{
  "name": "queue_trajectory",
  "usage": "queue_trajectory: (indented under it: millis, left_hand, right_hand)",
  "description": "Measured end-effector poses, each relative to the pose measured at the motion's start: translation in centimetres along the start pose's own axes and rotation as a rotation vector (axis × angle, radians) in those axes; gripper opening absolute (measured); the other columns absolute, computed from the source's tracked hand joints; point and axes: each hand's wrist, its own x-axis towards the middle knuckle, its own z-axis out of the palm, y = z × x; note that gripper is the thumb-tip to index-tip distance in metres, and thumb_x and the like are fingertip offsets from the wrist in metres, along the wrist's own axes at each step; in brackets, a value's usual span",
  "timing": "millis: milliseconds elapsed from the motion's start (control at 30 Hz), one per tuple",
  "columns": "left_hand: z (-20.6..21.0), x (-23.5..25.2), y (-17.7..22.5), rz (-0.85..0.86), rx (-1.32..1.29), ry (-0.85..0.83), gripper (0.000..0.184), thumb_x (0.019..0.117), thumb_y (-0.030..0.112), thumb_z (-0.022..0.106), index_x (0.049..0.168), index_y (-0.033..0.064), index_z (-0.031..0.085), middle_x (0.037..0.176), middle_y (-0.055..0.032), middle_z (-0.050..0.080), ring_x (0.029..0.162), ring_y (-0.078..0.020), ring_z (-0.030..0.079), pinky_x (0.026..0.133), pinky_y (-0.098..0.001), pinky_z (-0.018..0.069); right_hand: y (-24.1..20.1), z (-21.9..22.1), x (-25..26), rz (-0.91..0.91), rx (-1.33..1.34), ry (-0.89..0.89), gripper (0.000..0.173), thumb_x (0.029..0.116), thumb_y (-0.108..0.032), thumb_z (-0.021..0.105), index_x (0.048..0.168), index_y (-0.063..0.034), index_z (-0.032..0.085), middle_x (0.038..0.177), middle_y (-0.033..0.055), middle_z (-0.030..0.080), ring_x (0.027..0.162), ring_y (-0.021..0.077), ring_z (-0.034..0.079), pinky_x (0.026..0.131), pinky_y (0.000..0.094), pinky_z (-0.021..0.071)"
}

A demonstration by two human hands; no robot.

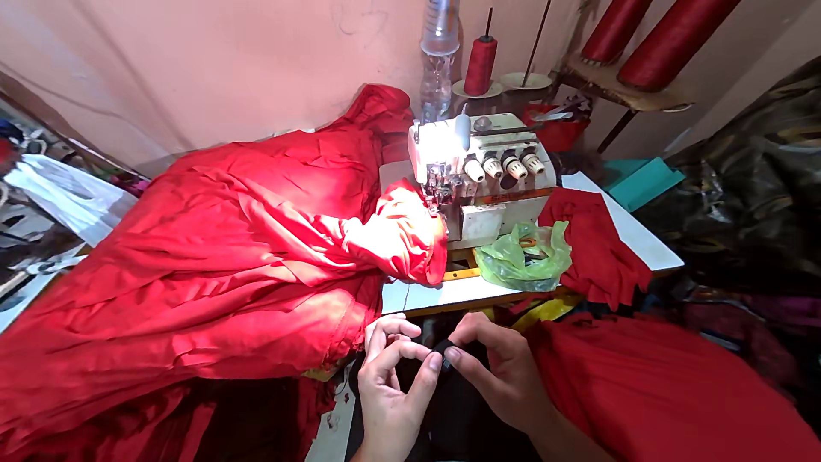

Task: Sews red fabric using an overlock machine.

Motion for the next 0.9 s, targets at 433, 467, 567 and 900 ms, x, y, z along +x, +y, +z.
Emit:
queue_trajectory:
  millis: [433, 467, 567, 900]
  left_hand:
    - [0.5, -1.0, 0.8, 0.121, 0.006, -0.004, 0.004, 0.0901, 0.030, 0.073, 0.088, 0.0274, 0.075, 0.116, 0.0165, 0.065, 0.126, 0.0005, 0.052, 0.107, -0.0173, 0.0416]
    - [0.4, -1.1, 1.0, 0.162, 0.069, -0.015, 0.004, 0.0893, 0.030, 0.073, 0.087, 0.0270, 0.073, 0.116, 0.0163, 0.065, 0.128, -0.0001, 0.050, 0.109, -0.0180, 0.0391]
    - [0.1, -1.3, 1.7, 0.341, 0.332, -0.055, 0.012, 0.0903, 0.032, 0.069, 0.081, 0.0251, 0.066, 0.112, 0.0136, 0.063, 0.132, -0.0043, 0.045, 0.115, -0.0214, 0.0305]
    - [0.2, 0.6, 2.4, 0.631, 0.685, -0.256, 0.020, 0.0943, 0.042, 0.061, 0.103, 0.0261, 0.069, 0.119, 0.0024, 0.061, 0.127, -0.0115, 0.049, 0.111, -0.0273, 0.0357]
  right_hand:
    - [-1.1, -0.4, 0.1, -0.150, -0.103, 0.046, 0.017, 0.0941, -0.028, 0.066, 0.106, -0.0149, 0.069, 0.092, -0.0037, 0.070, 0.092, 0.0017, 0.064, 0.097, 0.0253, 0.0447]
    - [-1.5, -1.0, 0.3, -0.158, -0.160, 0.015, 0.024, 0.0924, -0.031, 0.067, 0.111, -0.0166, 0.070, 0.097, -0.0026, 0.070, 0.097, 0.0036, 0.063, 0.097, 0.0266, 0.0451]
    - [-2.7, -2.9, 0.8, -0.213, -0.359, -0.128, 0.022, 0.0888, -0.035, 0.069, 0.106, -0.0226, 0.076, 0.109, 0.0016, 0.067, 0.106, 0.0122, 0.059, 0.090, 0.0281, 0.0454]
    - [-3.3, -6.7, 0.4, -0.334, -0.442, -0.154, 0.014, 0.0930, -0.028, 0.067, 0.083, -0.0212, 0.075, 0.105, -0.0002, 0.069, 0.110, 0.0143, 0.056, 0.096, 0.0264, 0.0430]
